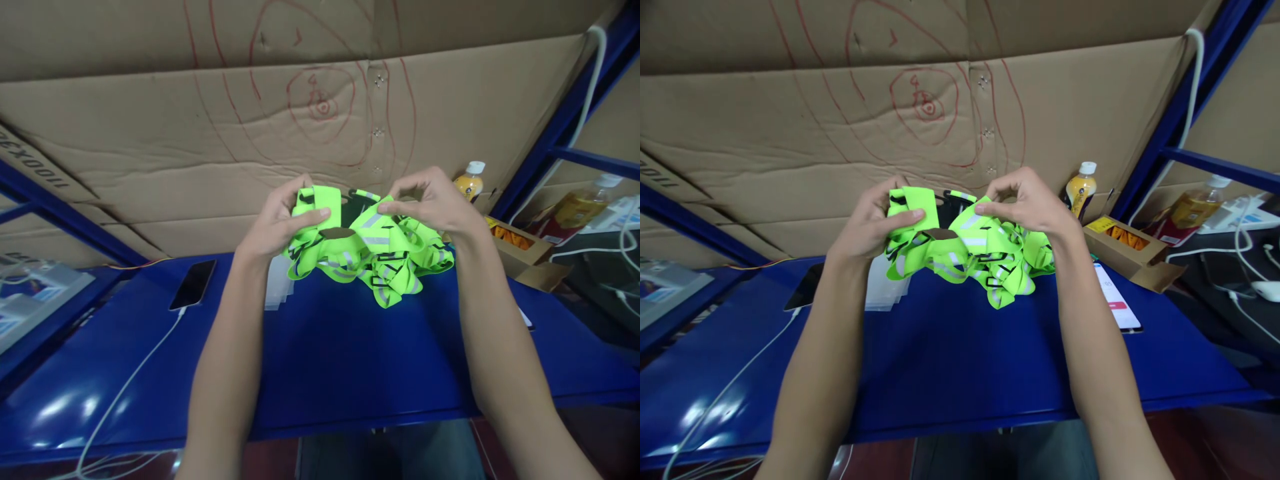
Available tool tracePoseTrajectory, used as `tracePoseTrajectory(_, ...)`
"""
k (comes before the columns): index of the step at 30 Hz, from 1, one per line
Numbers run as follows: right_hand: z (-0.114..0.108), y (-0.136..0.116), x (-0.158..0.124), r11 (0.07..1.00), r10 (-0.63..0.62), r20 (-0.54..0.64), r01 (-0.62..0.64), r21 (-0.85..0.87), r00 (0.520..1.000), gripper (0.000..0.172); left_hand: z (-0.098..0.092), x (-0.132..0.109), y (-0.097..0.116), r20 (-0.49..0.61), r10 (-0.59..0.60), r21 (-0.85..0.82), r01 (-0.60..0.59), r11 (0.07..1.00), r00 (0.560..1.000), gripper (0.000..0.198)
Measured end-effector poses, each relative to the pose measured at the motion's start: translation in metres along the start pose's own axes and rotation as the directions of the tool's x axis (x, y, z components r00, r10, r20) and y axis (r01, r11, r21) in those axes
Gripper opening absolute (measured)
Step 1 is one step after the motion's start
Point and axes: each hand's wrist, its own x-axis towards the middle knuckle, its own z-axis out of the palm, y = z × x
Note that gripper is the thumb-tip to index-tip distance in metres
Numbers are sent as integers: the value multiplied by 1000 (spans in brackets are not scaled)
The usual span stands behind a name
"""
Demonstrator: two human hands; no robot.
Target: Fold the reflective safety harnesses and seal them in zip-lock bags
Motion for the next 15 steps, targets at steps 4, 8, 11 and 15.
tracePoseTrajectory(4,-8,-5,-4,999,20,37,-19,-30,999,48,8,1,-10,-51,-31,-165,22,986,998,58)
tracePoseTrajectory(8,-9,-15,-6,1000,-8,62,6,28,998,38,18,1,-3,19,10,-106,-8,994,1000,55)
tracePoseTrajectory(11,-2,-18,-3,995,-53,188,36,89,981,40,23,1,9,98,39,-68,-33,997,994,51)
tracePoseTrajectory(15,4,-17,3,997,-54,379,74,-39,924,35,20,1,16,166,48,-66,-37,997,985,53)
